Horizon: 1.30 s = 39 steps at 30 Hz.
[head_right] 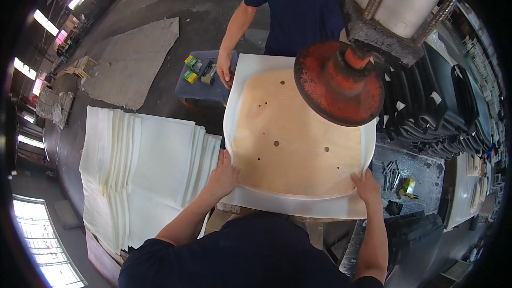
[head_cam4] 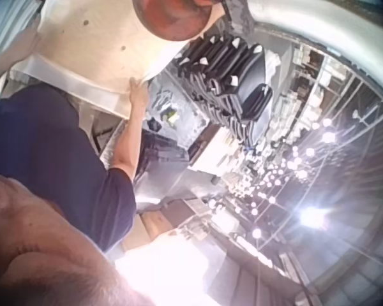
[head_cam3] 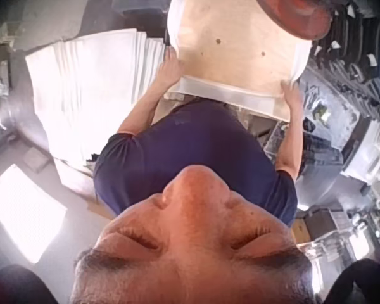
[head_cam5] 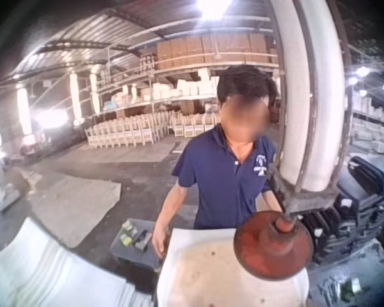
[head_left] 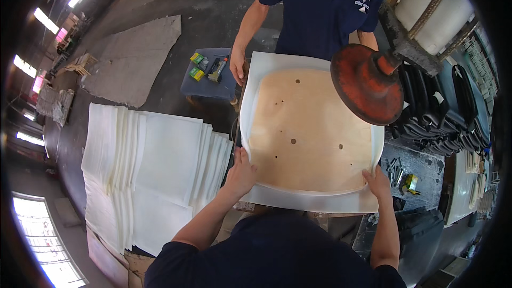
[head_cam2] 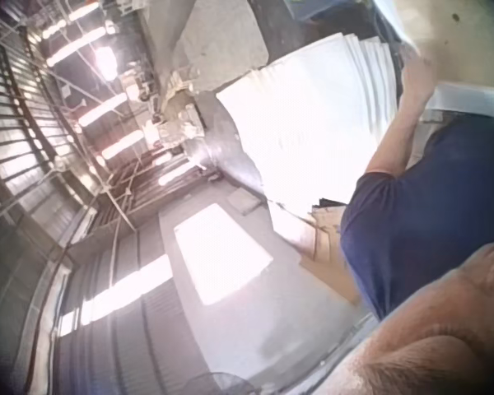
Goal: The person places a black fabric cover over a chair seat frame, then lays a white foam pad on top. Using a pneumatic staple gun, the person staples the fabric edges to the underside of the seat frame. The process is repeated for a second seat.
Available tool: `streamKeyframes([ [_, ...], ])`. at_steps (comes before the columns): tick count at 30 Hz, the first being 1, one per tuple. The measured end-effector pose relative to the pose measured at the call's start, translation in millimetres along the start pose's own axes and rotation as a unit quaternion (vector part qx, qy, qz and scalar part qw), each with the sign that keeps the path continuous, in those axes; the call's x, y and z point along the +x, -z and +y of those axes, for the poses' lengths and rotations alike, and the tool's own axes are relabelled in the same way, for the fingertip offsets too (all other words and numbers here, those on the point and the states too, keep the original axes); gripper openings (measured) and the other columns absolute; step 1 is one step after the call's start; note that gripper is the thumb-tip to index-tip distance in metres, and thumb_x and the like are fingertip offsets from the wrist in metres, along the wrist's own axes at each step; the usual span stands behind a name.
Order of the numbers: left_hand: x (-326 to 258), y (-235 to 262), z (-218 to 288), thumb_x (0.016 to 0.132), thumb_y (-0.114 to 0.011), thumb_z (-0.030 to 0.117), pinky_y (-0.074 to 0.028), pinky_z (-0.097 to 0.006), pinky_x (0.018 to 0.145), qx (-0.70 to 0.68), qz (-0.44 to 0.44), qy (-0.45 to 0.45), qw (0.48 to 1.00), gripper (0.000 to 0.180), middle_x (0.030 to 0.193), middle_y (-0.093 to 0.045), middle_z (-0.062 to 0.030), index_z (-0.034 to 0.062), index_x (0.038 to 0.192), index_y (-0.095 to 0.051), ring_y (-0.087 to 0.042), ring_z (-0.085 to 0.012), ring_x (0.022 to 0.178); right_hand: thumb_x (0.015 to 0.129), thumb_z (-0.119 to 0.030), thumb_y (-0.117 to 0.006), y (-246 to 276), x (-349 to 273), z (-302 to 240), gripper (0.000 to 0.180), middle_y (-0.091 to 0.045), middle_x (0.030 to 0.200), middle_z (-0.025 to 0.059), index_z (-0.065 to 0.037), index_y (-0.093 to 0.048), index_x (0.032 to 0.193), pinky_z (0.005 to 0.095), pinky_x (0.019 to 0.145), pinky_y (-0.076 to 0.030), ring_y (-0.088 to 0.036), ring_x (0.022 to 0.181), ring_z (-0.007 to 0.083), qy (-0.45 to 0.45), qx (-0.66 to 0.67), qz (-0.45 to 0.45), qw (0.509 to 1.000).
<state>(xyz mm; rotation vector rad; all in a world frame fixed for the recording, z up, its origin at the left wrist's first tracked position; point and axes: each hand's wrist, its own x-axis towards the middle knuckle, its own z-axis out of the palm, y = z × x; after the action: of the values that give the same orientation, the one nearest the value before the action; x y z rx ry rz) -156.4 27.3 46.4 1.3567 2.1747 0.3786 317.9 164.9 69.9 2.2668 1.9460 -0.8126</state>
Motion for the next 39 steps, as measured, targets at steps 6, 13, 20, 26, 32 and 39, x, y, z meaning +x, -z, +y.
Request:
streamKeyframes([
  [6,27,20,-68,0.108,-0.060,0.031,-0.061,-0.048,0.083,-0.216,0.037,0.099,0.971,0.039,0.112,-0.079,-0.0192,0.0037,0.132,-0.073,-0.076,-0.0337,0.091,0.104,-0.049,-0.068,15,30,25,0.051,-0.078,0.121,0.0253,-0.005,-0.074,0.129,0.0537,0.097,-0.057,-0.073,0.113,0.0485,0.018,0.034,0.050,0.998],
  [13,65,30,-55,0.102,-0.068,0.016,-0.049,-0.029,0.059,-0.400,-0.064,0.154,0.901,0.018,0.090,-0.071,-0.0012,0.0057,0.115,-0.074,-0.064,-0.0117,0.068,0.107,-0.030,-0.067,-5,79,73,0.025,-0.063,0.074,-0.0048,-0.009,-0.077,0.118,0.0280,0.050,-0.042,-0.053,0.058,0.0062,-0.063,0.484,-0.087,0.868],
  [20,72,37,-40,0.093,-0.060,0.004,-0.043,-0.029,0.051,-0.321,-0.079,0.158,0.930,0.019,0.079,-0.068,-0.0010,0.0043,0.106,-0.074,-0.059,-0.0127,0.059,0.102,-0.020,-0.071,-10,74,73,0.012,-0.060,0.071,-0.0044,-0.009,-0.077,0.103,0.0290,0.043,-0.033,-0.048,0.051,0.0075,-0.071,0.507,-0.052,0.857],
  [26,79,32,-29,0.093,-0.058,0.004,-0.039,-0.034,0.045,-0.267,-0.047,0.149,0.951,0.016,0.070,-0.065,-0.0036,0.0018,0.091,-0.074,-0.057,-0.0159,0.052,0.094,-0.017,-0.078,-11,79,83,0.012,-0.059,0.069,-0.0038,-0.009,-0.075,0.102,0.0294,0.043,-0.035,-0.052,0.051,0.0089,-0.059,0.496,-0.082,0.863],
  [32,81,31,-28,0.098,-0.058,0.013,-0.038,-0.037,0.045,-0.218,-0.101,0.170,0.956,0.024,0.068,-0.065,-0.0055,0.0004,0.091,-0.078,-0.056,-0.0163,0.052,0.088,-0.018,-0.084,-20,85,79,0.065,-0.077,0.112,0.0147,0.005,-0.065,0.146,0.0344,0.059,-0.051,-0.073,0.084,0.0207,-0.130,0.410,-0.057,0.901],
  [39,72,16,-33,0.104,-0.057,0.018,-0.051,-0.034,0.062,-0.284,-0.054,0.072,0.954,0.030,0.080,-0.074,-0.0062,-0.0010,0.099,-0.080,-0.068,-0.0195,0.069,0.084,-0.027,-0.087,-17,82,69,0.095,-0.065,0.149,0.0286,0.010,-0.047,0.161,0.0409,0.095,-0.058,-0.071,0.125,0.0353,-0.108,0.378,-0.074,0.917],
])
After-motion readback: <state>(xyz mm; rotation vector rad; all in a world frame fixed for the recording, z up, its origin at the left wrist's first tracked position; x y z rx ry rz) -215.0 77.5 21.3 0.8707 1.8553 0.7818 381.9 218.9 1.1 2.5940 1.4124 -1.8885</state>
